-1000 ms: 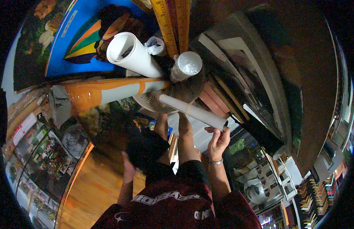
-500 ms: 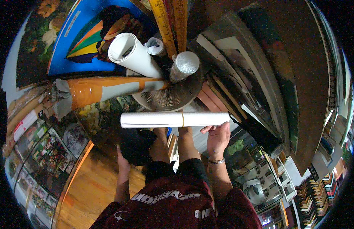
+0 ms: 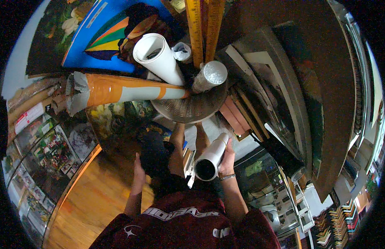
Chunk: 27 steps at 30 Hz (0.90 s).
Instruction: The person rolls a Frankenstein poster into a tube and places it in a bin. The person then unrolls a Spider-Man poster, rolls it into a tube, and places it in the same bin. The person also handles a wooden picture frame.
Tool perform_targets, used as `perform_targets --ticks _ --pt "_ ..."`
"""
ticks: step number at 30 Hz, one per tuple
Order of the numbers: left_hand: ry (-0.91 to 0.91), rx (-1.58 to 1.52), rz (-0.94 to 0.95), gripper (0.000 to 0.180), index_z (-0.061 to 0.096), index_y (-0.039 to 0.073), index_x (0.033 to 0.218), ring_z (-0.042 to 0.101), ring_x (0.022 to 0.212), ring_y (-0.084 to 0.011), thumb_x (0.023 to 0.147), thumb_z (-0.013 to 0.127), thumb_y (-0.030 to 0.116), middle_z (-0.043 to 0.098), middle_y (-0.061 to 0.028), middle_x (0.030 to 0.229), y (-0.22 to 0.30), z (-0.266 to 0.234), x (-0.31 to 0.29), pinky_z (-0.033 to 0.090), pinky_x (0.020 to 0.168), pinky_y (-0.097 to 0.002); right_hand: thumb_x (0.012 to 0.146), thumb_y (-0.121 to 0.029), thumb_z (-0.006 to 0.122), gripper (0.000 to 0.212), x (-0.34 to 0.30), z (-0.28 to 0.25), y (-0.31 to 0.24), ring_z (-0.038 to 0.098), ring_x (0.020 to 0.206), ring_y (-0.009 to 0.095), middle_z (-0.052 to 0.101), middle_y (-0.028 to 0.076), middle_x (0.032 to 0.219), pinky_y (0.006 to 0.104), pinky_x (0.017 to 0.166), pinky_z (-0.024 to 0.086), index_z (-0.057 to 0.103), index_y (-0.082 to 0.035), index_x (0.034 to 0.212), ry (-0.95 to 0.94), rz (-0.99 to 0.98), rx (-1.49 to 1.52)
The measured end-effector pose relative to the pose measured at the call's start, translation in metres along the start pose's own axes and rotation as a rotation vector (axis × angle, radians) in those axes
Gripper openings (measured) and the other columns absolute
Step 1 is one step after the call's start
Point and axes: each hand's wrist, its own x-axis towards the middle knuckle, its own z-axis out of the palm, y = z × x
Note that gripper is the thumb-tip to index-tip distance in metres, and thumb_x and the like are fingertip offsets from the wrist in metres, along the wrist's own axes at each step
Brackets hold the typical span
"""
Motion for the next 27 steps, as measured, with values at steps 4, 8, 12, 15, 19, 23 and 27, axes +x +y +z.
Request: perform_targets --ticks 4,8,12,15,19,23,27 --pt "0.038 -0.004 -0.011 0.064 0.050 -0.010 0.138 0.049 0.130 -0.0237 0.109 0.030 0.045 0.054 -0.0160 0.140 -0.008 -0.003 0.005 0.034 0.114 -0.0343 0.099 -0.033 0.059 0.032 -0.005 0.000 0.011 0.052 0.067 0.019 0.054 0.008 0.089 0.0312 0.064 0.042 0.054 -0.006 0.114 -0.042 -0.121 0.046" --pt "0.042 0.149 0.063 0.065 0.047 -0.010 0.140 0.047 0.134 -0.0260 0.109 0.030 0.045 0.052 -0.0185 0.143 -0.015 -0.004 0.000 0.030 0.116 -0.0344 0.097 -0.029 0.060 0.026 0.003 -0.011 0.008 0.049 0.067 0.018 0.048 0.007 0.087 0.0301 0.065 0.041 0.052 -0.005 0.106 -0.050 -0.090 0.056" --pt "-0.009 0.118 0.062 0.067 0.038 -0.007 0.148 0.041 0.140 -0.0252 0.108 0.029 0.047 0.044 -0.0166 0.151 -0.036 -0.021 0.012 0.026 0.119 -0.0347 0.101 -0.025 0.054 0.020 0.010 -0.031 0.007 0.046 0.060 0.013 0.045 0.005 0.080 0.0258 0.059 0.041 0.050 -0.005 0.100 -0.279 0.042 0.149" --pt "-0.041 0.071 0.048 0.069 0.035 -0.005 0.151 0.040 0.141 -0.0248 0.108 0.029 0.048 0.042 -0.0154 0.153 -0.050 -0.032 0.018 0.026 0.119 -0.0352 0.101 -0.025 0.053 0.020 0.010 -0.026 0.016 0.046 0.058 0.014 0.046 0.005 0.079 0.0257 0.057 0.042 0.050 -0.005 0.102 -0.257 -0.039 0.270" --pt "-0.081 -0.050 -0.014 0.068 0.043 -0.004 0.146 0.050 0.131 -0.0248 0.107 0.032 0.050 0.050 -0.0148 0.146 -0.057 -0.036 0.023 0.036 0.113 -0.0367 0.102 -0.024 0.053 0.020 0.006 -0.014 0.014 0.048 0.059 0.013 0.047 0.004 0.080 0.0260 0.057 0.043 0.050 -0.005 0.106 -0.304 -0.035 0.226" --pt "-0.027 -0.014 -0.086 0.063 0.052 -0.006 0.137 0.057 0.124 -0.0236 0.108 0.033 0.046 0.060 -0.0136 0.133 0.034 0.027 -0.012 0.040 0.110 -0.0355 0.103 -0.046 0.050 0.038 -0.020 0.064 0.016 0.059 0.067 0.016 0.061 0.005 0.088 0.0283 0.055 0.048 0.058 -0.009 0.110 0.203 -0.097 -0.141" --pt "-0.084 -0.061 0.043 0.063 0.054 -0.005 0.135 0.061 0.118 -0.0217 0.107 0.035 0.049 0.062 -0.0103 0.131 0.006 0.016 -0.004 0.045 0.106 -0.0360 0.105 -0.050 0.042 0.044 -0.004 0.054 0.019 0.063 0.072 0.014 0.070 0.005 0.097 0.0249 0.048 0.045 0.061 -0.012 0.112 0.130 -0.039 -0.154"
